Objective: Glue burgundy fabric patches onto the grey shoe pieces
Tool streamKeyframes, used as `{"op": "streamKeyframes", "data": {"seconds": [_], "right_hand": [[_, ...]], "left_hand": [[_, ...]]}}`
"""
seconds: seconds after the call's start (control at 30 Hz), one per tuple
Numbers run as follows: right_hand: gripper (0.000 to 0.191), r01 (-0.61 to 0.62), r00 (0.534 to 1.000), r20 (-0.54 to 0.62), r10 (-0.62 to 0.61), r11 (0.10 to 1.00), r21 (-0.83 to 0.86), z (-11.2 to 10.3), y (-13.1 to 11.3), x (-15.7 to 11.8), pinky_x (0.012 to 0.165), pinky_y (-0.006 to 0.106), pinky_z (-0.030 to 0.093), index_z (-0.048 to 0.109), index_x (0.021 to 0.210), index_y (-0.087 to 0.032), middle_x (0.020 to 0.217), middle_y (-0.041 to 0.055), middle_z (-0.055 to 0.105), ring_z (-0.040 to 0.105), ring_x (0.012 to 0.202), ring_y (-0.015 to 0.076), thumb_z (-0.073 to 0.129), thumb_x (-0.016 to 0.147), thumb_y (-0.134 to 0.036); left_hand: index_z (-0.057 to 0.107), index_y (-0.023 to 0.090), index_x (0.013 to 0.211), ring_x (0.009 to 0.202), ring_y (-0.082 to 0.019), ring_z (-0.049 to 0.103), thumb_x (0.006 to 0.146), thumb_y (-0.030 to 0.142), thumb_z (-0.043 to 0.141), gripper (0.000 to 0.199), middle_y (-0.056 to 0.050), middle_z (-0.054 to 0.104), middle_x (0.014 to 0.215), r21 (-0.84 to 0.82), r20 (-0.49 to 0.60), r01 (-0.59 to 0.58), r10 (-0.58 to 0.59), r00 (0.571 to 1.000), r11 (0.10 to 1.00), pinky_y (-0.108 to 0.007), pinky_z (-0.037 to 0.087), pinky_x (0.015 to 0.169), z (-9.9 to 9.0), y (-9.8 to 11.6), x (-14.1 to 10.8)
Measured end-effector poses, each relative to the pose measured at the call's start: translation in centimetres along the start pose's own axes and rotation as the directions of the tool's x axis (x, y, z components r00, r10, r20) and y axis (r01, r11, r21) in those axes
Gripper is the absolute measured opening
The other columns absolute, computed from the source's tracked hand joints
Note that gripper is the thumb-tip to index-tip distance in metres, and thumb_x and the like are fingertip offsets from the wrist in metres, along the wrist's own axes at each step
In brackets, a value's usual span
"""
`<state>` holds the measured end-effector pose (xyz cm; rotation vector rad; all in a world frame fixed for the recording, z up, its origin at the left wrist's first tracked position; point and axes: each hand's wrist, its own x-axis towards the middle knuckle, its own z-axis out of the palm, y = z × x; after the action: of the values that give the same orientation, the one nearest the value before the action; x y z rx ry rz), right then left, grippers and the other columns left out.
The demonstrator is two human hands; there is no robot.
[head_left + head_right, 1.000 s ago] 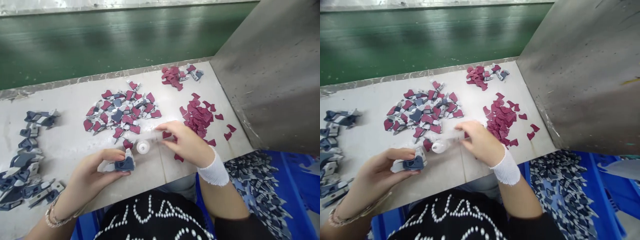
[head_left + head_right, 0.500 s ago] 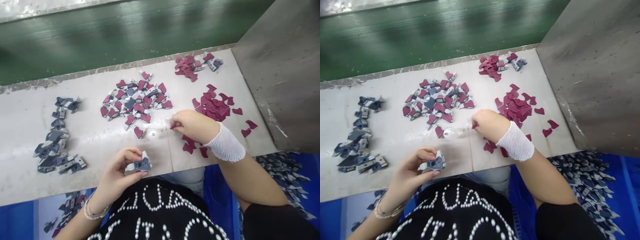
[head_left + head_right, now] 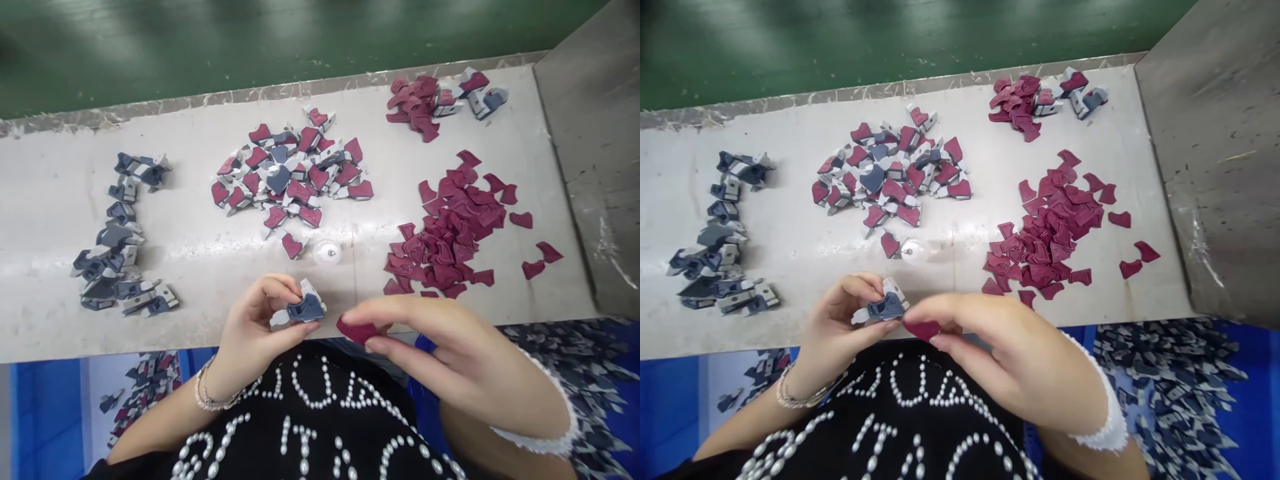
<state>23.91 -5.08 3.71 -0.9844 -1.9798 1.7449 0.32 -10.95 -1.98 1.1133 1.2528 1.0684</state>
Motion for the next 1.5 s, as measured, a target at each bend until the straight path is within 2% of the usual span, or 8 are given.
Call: {"op": "streamKeyframes", "data": {"seconds": [0.07,0.2,0.33,0.53,0.73,0.93,1.23,1.5], "right_hand": [[0.036,-0.056,0.998,-0.018,0.057,0.998,0.032,0.7,0.1,0.2,0.085,0.017,0.054,0.049,0.125,-0.031,0.104,-0.0057,0.071,0.068,0.098,0.0086,0.054,0.095,-0.011],[0.014,-0.096,0.995,-0.021,0.097,0.995,0.022,1.2,0.8,1.2,0.077,0.019,0.054,0.064,0.104,-0.026,0.094,-0.0046,0.072,0.068,0.085,0.0097,0.06,0.094,-0.017],[0.02,-0.11,0.992,-0.049,0.117,0.986,0.126,1.4,1.4,2.5,0.084,0.022,0.055,0.069,0.109,-0.028,0.1,-0.0039,0.075,0.07,0.092,0.0115,0.062,0.093,-0.017],[0.009,-0.288,0.943,-0.073,0.324,0.907,0.306,1.6,1.7,3.2,0.063,0.023,0.055,0.068,0.084,-0.021,0.078,-0.0019,0.073,0.07,0.071,0.0142,0.076,0.082,-0.022],[0.011,-0.275,0.945,-0.113,0.308,0.932,0.238,1.7,1.6,3.3,0.06,0.018,0.047,0.069,0.077,-0.022,0.072,-0.0057,0.067,0.06,0.066,0.0089,0.077,0.079,-0.015],[0.012,-0.276,0.935,-0.168,0.312,0.939,0.205,2.0,1.3,3.6,0.056,0.017,0.045,0.068,0.075,-0.02,0.071,-0.005,0.068,0.058,0.063,0.0078,0.076,0.083,-0.023],[0.019,-0.283,0.938,-0.119,0.326,0.917,0.283,2.0,2.0,3.9,0.055,0.02,0.048,0.065,0.076,-0.018,0.071,-0.002,0.067,0.061,0.063,0.0107,0.078,0.081,-0.031],[0.019,-0.215,0.974,-0.031,0.223,0.962,0.165,2.0,1.7,3.7,0.073,0.029,0.052,0.064,0.107,-0.021,0.092,0.002,0.066,0.062,0.083,0.0162,0.061,0.095,-0.035]], "left_hand": [[0.058,0.022,0.092,0.088,-0.008,0.066,0.073,0.005,0.078,0.032,0.001,0.059,0.096,-0.027,0.003,-0.009,0.009,1.0,1.0,-0.014,0.058,0.078,0.3,-0.2,0.2],[0.058,0.021,0.094,0.087,-0.008,0.067,0.075,0.004,0.077,0.032,0.0,0.059,0.099,-0.054,0.023,-0.038,0.039,0.999,0.998,-0.015,0.058,0.075,0.6,-0.4,0.3],[0.059,0.02,0.095,0.09,-0.01,0.066,0.075,0.002,0.075,0.031,-0.001,0.059,0.1,-0.028,0.036,-0.096,0.097,0.995,0.995,-0.018,0.058,0.077,0.5,-0.6,0.2],[0.062,0.02,0.094,0.089,-0.013,0.065,0.075,0.002,0.076,0.03,-0.002,0.06,0.098,0.008,0.03,-0.141,0.141,0.99,0.99,-0.025,0.058,0.075,0.2,-1.0,0.2],[0.062,0.022,0.092,0.088,-0.015,0.065,0.076,0.007,0.076,0.026,-0.004,0.061,0.098,0.08,0.028,-0.152,0.151,0.988,0.985,-0.03,0.059,0.076,0.5,-1.0,0.4],[0.063,0.022,0.091,0.09,-0.016,0.065,0.07,0.01,0.083,0.032,-0.003,0.063,0.096,0.187,0.007,-0.194,0.196,0.981,0.963,-0.03,0.06,0.077,0.6,-1.1,0.3],[0.066,0.022,0.089,0.082,-0.015,0.066,0.071,0.015,0.084,0.027,-0.001,0.066,0.089,0.294,0.006,-0.308,0.321,0.947,0.905,-0.03,0.06,0.072,0.5,-1.0,0.7],[0.066,0.023,0.089,0.08,-0.016,0.067,0.071,0.017,0.084,0.027,-0.001,0.067,0.088,0.261,0.011,-0.293,0.301,0.954,0.92,-0.031,0.062,0.069,0.3,-0.7,0.6]]}}
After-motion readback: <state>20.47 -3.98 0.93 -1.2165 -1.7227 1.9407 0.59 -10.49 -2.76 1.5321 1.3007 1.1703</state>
